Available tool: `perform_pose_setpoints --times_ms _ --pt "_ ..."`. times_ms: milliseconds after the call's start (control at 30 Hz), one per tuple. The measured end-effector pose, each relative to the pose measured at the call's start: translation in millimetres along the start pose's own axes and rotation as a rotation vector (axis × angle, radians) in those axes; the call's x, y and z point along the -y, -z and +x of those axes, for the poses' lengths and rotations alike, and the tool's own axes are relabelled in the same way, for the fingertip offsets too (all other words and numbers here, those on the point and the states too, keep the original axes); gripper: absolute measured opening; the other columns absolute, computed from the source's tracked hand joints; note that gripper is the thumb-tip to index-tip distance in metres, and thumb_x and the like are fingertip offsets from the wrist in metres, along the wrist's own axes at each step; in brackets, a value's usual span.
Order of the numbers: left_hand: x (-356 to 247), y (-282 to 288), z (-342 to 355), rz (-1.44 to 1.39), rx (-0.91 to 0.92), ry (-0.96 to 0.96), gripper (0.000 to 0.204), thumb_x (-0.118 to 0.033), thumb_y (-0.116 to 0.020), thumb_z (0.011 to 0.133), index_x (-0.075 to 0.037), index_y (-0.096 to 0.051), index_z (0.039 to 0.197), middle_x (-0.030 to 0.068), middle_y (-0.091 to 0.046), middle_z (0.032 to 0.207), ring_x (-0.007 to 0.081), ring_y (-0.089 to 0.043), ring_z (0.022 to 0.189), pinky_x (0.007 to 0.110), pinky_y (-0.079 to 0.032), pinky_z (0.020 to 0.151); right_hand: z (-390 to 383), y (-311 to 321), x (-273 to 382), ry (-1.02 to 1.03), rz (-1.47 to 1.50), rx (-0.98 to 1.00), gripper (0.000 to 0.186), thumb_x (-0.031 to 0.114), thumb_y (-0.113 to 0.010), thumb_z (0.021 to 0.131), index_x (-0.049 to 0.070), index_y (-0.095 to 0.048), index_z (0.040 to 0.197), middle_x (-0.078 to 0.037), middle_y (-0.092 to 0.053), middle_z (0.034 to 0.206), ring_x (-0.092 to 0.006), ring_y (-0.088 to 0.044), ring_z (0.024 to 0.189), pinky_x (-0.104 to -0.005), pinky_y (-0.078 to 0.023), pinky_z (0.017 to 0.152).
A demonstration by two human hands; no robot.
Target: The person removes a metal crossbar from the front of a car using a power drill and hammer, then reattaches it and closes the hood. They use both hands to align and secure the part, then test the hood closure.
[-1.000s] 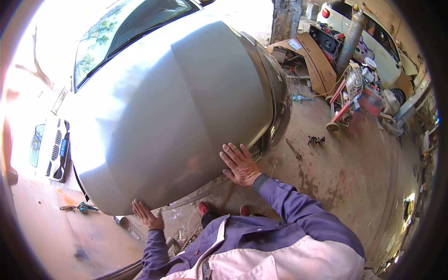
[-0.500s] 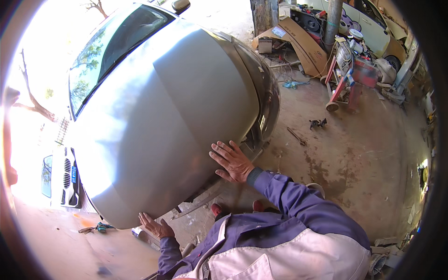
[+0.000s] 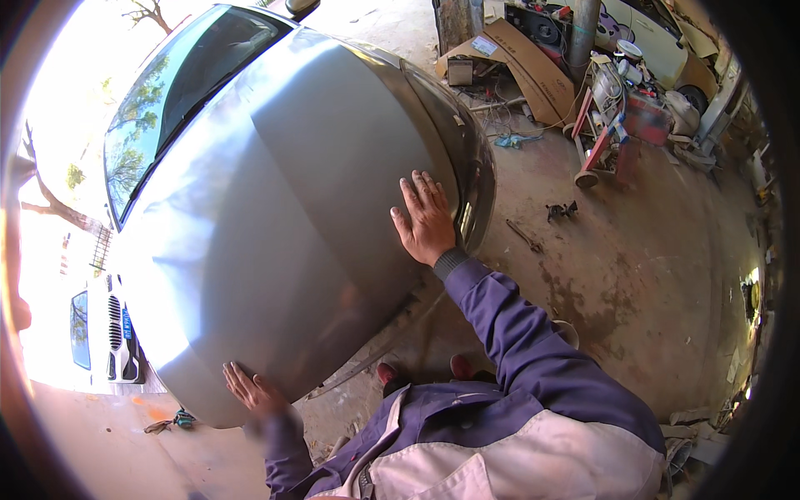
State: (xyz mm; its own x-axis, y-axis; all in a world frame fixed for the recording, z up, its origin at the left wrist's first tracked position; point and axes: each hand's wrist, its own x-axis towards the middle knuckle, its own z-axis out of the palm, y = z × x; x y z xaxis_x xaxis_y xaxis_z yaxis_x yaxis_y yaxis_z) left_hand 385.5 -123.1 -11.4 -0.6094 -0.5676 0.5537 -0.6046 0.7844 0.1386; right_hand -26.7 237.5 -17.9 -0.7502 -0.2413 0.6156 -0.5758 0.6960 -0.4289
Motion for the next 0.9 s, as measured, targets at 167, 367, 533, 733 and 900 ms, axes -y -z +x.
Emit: perform_pose_setpoints --times_ms 167,367,533,733,900 --pt "-3 -2 -4 0.009 0.027 -0.035 0.079 -0.054 -0.026 0.122 0.006 -0.051 0.167 0.0240 -0.049 0.175 0.0441 -0.042 0.165 0.060 -0.024 0.139 -6 1 0 -0.020 0.008 0.048 0.058 0.041 -0.057 0.115 0.009 -0.061 0.163 -0.026 -0.048 0.173 -0.0460 -0.041 0.163 -0.0612 -0.028 0.136" --pt "-9 6 -3 0.032 0.040 -0.034 0.068 -0.041 -0.034 0.119 0.007 -0.055 0.162 0.0263 -0.050 0.174 0.0444 -0.043 0.164 0.060 -0.026 0.139 -1 6 3 -0.012 0.041 0.023 0.055 0.037 -0.059 0.113 0.008 -0.065 0.159 -0.025 -0.050 0.170 -0.0463 -0.044 0.160 -0.0613 -0.031 0.135" --pt "-7 7 -3 0.042 0.042 -0.038 0.064 -0.035 -0.038 0.116 0.007 -0.057 0.161 0.0261 -0.053 0.172 0.0441 -0.045 0.163 0.060 -0.026 0.139 -2 8 4 -0.005 0.061 -0.018 0.051 0.035 -0.059 0.113 0.007 -0.068 0.155 -0.025 -0.054 0.168 -0.0458 -0.045 0.159 -0.0603 -0.032 0.134" --pt "3 -3 -9 0.029 0.051 0.057 0.063 -0.034 -0.042 0.114 0.007 -0.061 0.157 0.0269 -0.056 0.169 0.0456 -0.047 0.161 0.060 -0.028 0.138 -6 7 4 0.007 0.063 -0.029 0.049 0.032 -0.059 0.113 0.005 -0.068 0.154 -0.025 -0.056 0.166 -0.0452 -0.047 0.158 -0.0602 -0.032 0.134" --pt "-3 -4 -12 -0.055 -0.068 -0.013 0.058 -0.022 -0.046 0.109 0.006 -0.061 0.157 0.0267 -0.054 0.170 0.0465 -0.048 0.160 0.060 -0.031 0.137 -4 8 3 0.039 0.086 -0.074 0.047 0.028 -0.060 0.112 0.004 -0.071 0.151 -0.025 -0.057 0.164 -0.0460 -0.048 0.157 -0.0601 -0.035 0.133"
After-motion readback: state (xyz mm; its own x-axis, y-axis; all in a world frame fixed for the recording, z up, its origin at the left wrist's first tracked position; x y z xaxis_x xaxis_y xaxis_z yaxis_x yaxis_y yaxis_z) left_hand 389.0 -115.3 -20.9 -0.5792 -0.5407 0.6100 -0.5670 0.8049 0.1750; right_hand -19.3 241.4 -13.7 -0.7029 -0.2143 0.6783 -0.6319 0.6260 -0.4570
